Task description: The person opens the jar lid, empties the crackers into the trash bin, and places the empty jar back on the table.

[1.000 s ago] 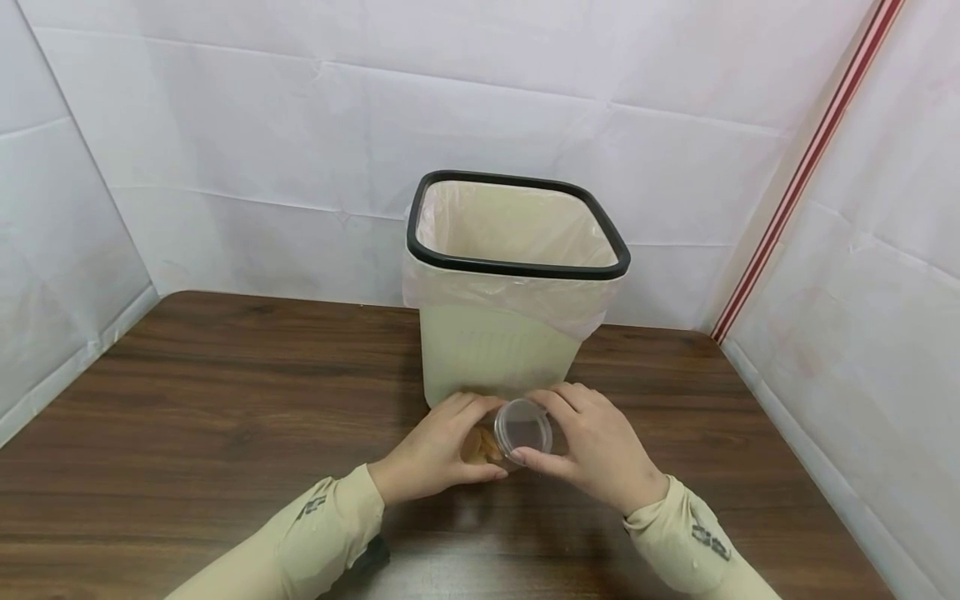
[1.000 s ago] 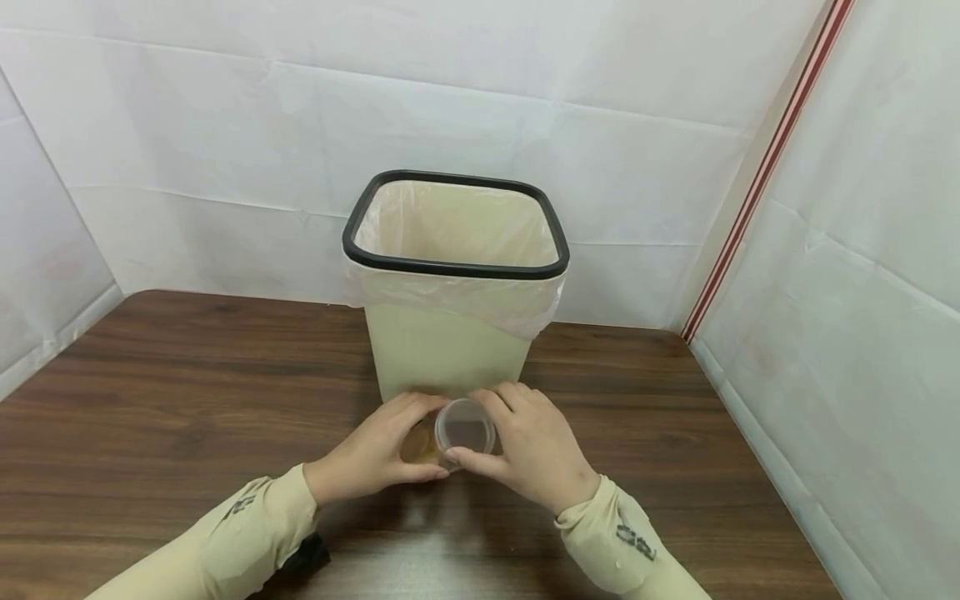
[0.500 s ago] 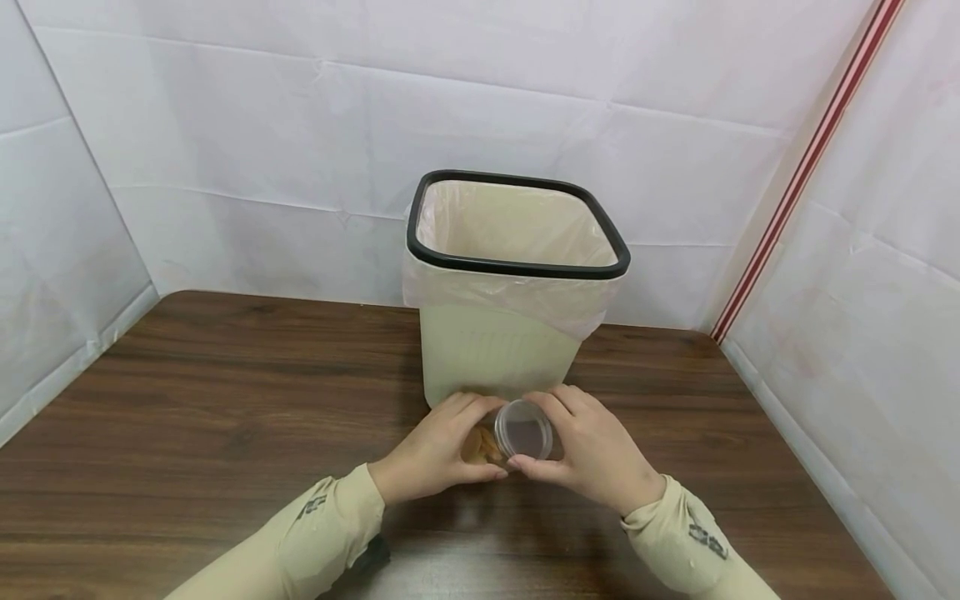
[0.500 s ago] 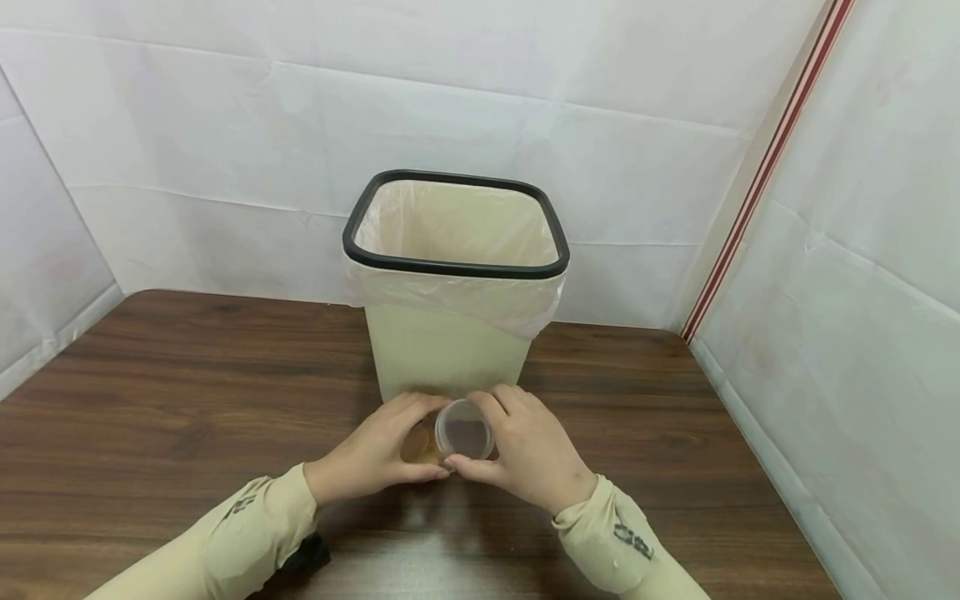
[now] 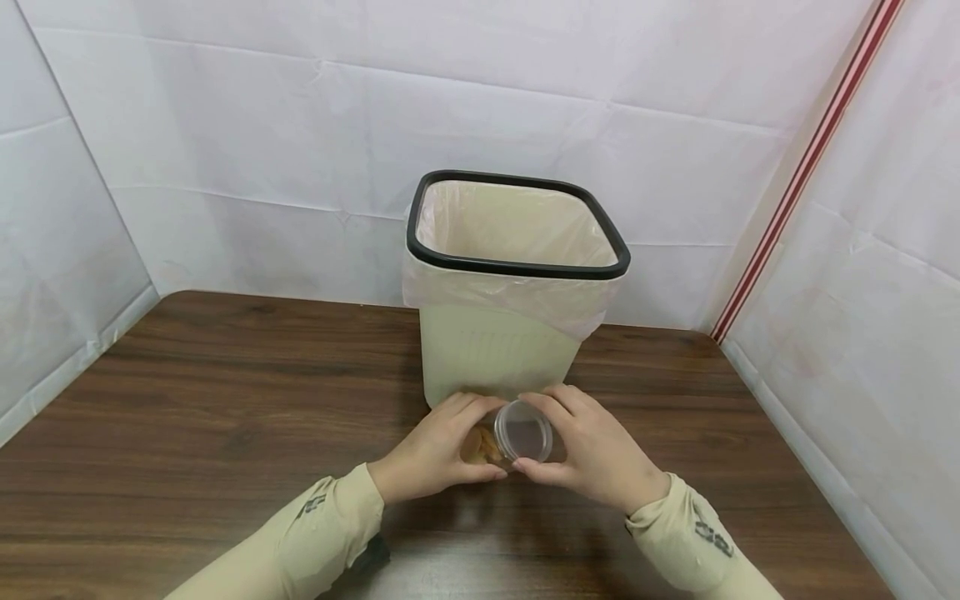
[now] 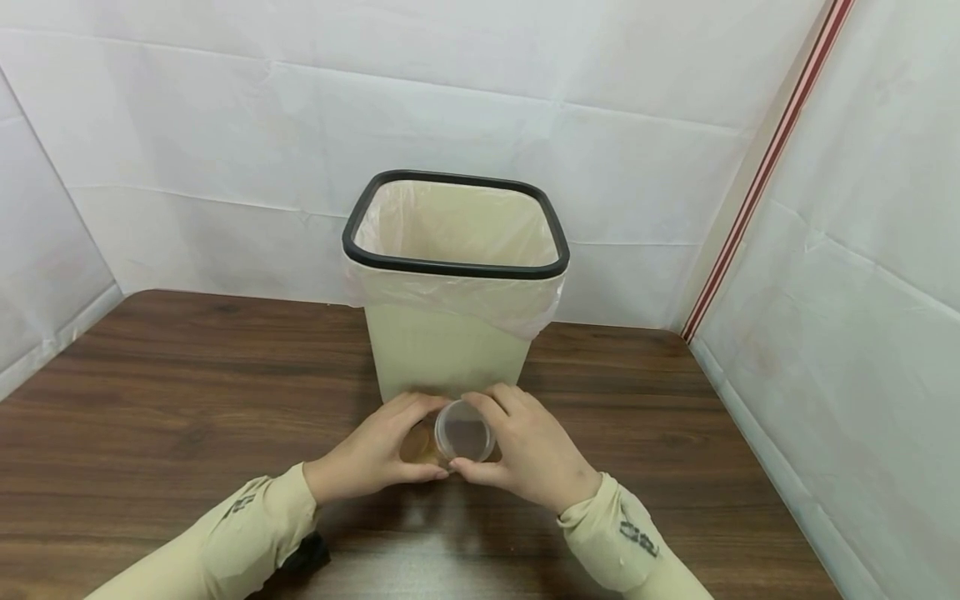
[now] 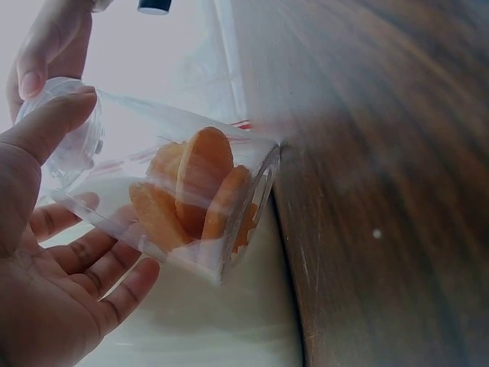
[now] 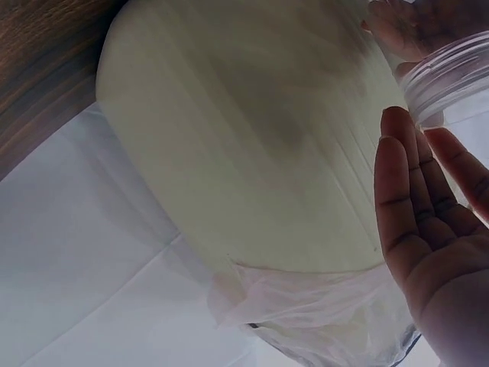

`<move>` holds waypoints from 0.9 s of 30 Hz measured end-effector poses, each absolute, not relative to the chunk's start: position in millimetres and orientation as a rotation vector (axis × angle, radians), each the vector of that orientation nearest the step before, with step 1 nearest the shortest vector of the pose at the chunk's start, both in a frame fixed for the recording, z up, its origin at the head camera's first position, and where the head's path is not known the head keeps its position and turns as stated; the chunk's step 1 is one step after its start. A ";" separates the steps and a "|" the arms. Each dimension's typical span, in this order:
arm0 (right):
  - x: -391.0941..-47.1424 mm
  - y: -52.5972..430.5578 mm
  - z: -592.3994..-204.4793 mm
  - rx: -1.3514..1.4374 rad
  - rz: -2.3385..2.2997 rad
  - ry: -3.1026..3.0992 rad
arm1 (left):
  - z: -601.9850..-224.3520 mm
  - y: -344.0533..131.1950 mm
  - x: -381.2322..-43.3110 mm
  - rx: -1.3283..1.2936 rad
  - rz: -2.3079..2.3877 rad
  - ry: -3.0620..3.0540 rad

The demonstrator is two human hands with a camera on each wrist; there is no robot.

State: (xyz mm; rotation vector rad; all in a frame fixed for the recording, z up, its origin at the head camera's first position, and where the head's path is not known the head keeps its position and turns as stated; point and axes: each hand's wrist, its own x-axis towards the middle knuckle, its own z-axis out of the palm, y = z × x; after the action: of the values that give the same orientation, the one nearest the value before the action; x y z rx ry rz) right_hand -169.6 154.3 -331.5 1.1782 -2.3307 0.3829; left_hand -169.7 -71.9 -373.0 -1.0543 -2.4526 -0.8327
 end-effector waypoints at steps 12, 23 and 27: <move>-169.2 156.6 -328.9 1.204 0.384 -2.347 | -371.9 -72.0 -169.3 -1.056 -0.828 -2.454; -170.9 158.3 -328.9 1.253 0.392 -2.315 | -372.3 -72.2 -170.1 -1.075 -0.827 -2.438; -171.5 159.1 -329.6 1.280 0.396 -2.303 | -372.6 -72.4 -169.9 -1.077 -0.833 -2.437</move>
State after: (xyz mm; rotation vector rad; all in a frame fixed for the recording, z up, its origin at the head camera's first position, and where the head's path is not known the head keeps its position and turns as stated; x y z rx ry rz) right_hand -171.5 159.1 -329.6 1.2805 -2.3035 0.3957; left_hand -169.9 -72.4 -372.6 -1.0775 -2.4372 -0.8326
